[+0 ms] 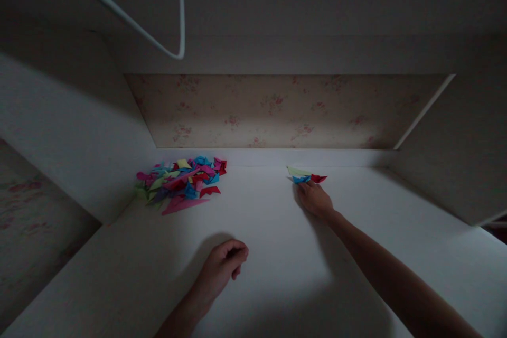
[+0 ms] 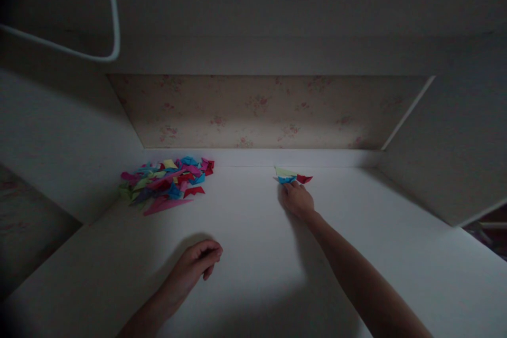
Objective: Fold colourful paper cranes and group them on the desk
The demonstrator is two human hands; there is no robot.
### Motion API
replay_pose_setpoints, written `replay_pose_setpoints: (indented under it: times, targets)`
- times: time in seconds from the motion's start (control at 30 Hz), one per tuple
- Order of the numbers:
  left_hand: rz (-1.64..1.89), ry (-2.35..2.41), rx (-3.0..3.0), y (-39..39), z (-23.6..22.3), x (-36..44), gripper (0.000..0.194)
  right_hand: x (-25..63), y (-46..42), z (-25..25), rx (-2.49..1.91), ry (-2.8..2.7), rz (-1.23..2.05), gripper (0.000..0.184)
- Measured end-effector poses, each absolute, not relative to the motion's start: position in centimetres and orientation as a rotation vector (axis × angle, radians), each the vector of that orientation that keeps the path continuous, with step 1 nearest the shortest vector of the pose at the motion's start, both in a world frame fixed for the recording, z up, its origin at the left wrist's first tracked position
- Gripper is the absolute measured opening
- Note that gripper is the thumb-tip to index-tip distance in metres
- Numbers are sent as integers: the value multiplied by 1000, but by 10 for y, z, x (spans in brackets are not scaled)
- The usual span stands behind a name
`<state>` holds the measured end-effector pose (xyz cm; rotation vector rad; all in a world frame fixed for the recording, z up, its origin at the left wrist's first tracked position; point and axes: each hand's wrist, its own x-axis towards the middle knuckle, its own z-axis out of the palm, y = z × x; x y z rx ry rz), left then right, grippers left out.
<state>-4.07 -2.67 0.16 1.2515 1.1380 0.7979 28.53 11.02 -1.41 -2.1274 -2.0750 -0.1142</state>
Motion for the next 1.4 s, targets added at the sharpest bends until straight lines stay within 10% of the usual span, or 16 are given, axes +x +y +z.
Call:
replay_pose_setpoints:
  times: [1.4]
  targets:
    - [826, 1117, 1175, -33, 11, -43, 22, 226, 80, -18, -1837, -2102, 79, 29]
